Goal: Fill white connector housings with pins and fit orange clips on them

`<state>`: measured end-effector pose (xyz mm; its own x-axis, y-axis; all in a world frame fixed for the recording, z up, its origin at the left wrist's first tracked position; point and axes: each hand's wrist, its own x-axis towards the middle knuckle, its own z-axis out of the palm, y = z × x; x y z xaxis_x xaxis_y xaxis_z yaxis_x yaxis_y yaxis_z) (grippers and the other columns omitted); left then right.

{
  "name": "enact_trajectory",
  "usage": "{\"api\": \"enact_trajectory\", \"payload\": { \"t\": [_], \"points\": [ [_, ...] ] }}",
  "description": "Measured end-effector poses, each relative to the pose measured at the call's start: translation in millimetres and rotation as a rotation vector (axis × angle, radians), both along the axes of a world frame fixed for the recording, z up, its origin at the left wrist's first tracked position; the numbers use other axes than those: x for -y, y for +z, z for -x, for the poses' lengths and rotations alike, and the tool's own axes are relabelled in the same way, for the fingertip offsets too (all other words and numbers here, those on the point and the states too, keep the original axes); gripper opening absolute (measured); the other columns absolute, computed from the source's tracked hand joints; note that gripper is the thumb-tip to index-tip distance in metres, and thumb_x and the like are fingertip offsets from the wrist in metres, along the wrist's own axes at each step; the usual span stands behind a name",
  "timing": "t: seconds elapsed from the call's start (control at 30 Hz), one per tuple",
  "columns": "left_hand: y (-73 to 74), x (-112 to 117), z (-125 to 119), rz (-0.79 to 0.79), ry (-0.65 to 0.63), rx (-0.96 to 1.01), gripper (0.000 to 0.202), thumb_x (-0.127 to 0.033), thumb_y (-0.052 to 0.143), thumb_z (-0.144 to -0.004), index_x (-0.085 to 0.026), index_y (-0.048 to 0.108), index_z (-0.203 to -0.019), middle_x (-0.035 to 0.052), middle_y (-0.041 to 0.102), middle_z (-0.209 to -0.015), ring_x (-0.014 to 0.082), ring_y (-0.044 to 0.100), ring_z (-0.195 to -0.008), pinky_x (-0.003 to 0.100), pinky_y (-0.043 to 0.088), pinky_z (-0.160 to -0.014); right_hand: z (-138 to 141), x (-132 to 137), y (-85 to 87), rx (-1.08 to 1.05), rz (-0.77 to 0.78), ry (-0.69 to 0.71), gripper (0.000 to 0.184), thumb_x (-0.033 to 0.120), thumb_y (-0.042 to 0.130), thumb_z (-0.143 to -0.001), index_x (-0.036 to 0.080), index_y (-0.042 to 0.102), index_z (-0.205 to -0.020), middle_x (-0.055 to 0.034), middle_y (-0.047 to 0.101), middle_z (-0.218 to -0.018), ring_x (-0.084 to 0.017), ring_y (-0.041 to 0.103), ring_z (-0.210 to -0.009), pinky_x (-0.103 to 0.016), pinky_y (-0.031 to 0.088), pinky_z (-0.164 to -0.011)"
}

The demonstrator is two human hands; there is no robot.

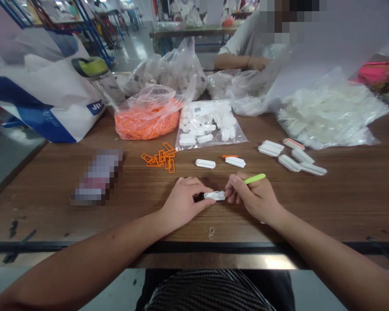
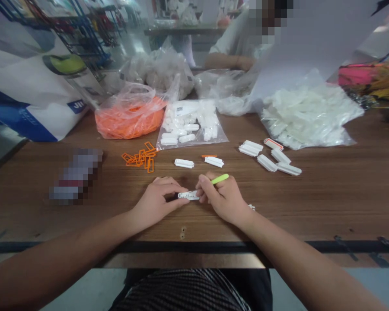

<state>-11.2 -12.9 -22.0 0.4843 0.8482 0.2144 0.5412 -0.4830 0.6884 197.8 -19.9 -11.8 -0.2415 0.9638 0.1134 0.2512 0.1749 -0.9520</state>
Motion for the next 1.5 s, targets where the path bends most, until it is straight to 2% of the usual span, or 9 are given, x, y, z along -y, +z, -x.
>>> {"api": "enact_trajectory", "payload": {
  "t": [0.33,0.47,0.57,0.73,0.83,1.5],
  "points": [
    [1.2,-1,-1,0.006,0.004,-0.002,0.015,-0.030,0.074,-0.079,-0.024,0.073,-0.093,0.0001,0.071,-0.085,0.0177,0.063,-0.080,0.035,0.039,-0.078,0,-1,-1.5,0.056,-0.014,0.010,0.037,0.039,0.043,-0.097,0.017,0.061,-0.073,-0.0003,0.064,-0.060,-0.009,0.060,-0.049,-0.021,0.046,-0.047],
    [0.5,0,-1,0.005,0.004,0.004,0.014,-0.031,0.073,-0.080,-0.024,0.073,-0.091,0.0002,0.071,-0.084,0.0173,0.062,-0.079,0.035,0.039,-0.077,2,3,6.6,0.230,-0.180,0.083,0.036,0.032,0.041,-0.098,0.018,0.060,-0.071,0.0005,0.062,-0.060,-0.010,0.061,-0.055,-0.024,0.047,-0.056],
    [-0.4,0,-1,-0.003,0.019,-0.003,0.013,-0.032,0.072,-0.080,-0.023,0.073,-0.090,0.0003,0.070,-0.083,0.0171,0.062,-0.077,0.035,0.039,-0.077,2,5,9.5,0.294,-0.268,0.095,0.035,0.030,0.042,-0.097,0.018,0.059,-0.069,0.0004,0.061,-0.059,-0.010,0.060,-0.056,-0.025,0.047,-0.057],
    [-0.5,0,0,-0.008,0.007,-0.002,0.014,-0.031,0.073,-0.080,-0.026,0.073,-0.093,-0.0011,0.071,-0.085,0.0170,0.063,-0.080,0.034,0.038,-0.076,-1,3,6.3,0.081,-0.082,-0.006,0.037,0.036,0.043,-0.097,0.017,0.061,-0.071,-0.0001,0.064,-0.061,-0.008,0.060,-0.049,-0.020,0.045,-0.046],
    [0.5,0,0,-0.005,0.010,-0.004,0.013,-0.031,0.073,-0.080,-0.026,0.073,-0.092,-0.0009,0.071,-0.085,0.0171,0.063,-0.081,0.034,0.038,-0.076,-3,1,5.3,0.014,0.004,-0.016,0.040,0.040,0.044,-0.097,0.016,0.061,-0.069,-0.0007,0.065,-0.060,-0.008,0.060,-0.047,-0.019,0.044,-0.043],
    [0.6,-1,0,0.003,-0.001,-0.008,0.014,-0.032,0.072,-0.080,-0.026,0.073,-0.092,-0.0011,0.071,-0.085,0.0174,0.063,-0.081,0.034,0.039,-0.076,0,-2,2.8,-0.045,0.092,-0.016,0.042,0.046,0.046,-0.094,0.016,0.060,-0.069,-0.0014,0.063,-0.058,-0.009,0.060,-0.045,-0.018,0.044,-0.039]
  ]
}}
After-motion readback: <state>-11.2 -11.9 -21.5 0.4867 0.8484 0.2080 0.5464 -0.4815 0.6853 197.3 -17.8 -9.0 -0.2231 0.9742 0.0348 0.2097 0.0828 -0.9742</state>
